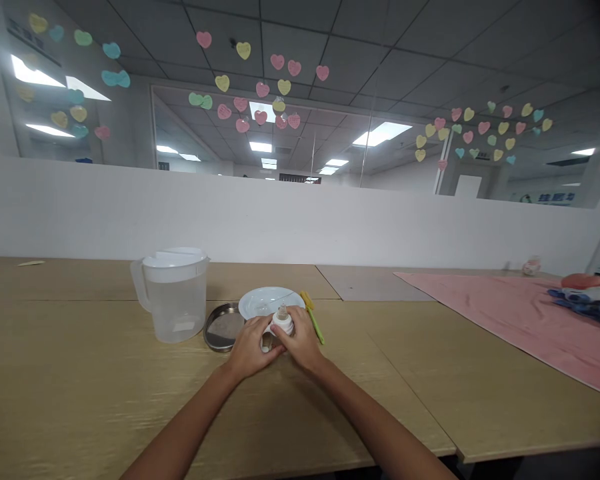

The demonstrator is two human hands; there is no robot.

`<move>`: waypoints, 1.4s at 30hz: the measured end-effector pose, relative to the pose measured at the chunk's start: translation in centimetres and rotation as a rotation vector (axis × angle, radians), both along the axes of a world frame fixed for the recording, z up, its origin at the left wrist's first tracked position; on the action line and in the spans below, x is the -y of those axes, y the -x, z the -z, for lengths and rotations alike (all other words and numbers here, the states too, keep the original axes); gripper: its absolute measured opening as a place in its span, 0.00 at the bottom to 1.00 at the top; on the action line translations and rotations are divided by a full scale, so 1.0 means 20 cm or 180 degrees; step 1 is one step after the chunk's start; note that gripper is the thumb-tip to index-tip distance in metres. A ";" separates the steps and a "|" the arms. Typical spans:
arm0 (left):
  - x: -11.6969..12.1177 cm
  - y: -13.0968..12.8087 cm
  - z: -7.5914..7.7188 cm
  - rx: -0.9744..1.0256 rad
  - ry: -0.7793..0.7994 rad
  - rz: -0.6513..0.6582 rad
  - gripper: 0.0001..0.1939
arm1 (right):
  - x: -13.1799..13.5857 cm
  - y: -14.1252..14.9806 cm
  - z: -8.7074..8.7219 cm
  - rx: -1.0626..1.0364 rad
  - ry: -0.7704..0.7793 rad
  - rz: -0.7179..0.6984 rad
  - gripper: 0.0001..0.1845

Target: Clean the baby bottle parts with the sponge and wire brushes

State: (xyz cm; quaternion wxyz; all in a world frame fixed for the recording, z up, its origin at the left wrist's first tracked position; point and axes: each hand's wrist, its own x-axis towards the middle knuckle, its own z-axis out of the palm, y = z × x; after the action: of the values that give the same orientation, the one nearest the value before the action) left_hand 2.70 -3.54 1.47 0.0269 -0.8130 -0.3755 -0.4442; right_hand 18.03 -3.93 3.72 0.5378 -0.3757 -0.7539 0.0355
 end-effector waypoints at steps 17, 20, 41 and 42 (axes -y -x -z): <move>-0.01 -0.02 0.00 0.0420 0.0636 0.0292 0.30 | -0.03 -0.01 0.02 -0.0496 -0.0003 -0.0181 0.20; -0.02 -0.02 0.02 0.0424 0.0652 0.0282 0.30 | -0.04 -0.02 0.03 -0.0549 0.0082 -0.0273 0.20; -0.01 -0.01 0.01 0.0296 0.0448 0.0197 0.31 | -0.08 -0.10 0.05 0.0038 -0.0534 -0.0159 0.25; -0.01 -0.01 0.01 0.0307 0.0452 0.0198 0.31 | -0.08 -0.10 0.05 0.0145 -0.0618 -0.0168 0.26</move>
State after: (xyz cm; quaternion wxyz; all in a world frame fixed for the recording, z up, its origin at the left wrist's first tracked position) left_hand 2.97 -3.34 1.26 -0.0628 -0.8018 -0.3815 -0.4557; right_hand 20.03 -2.34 2.71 0.5533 -0.3025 -0.7755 -0.0320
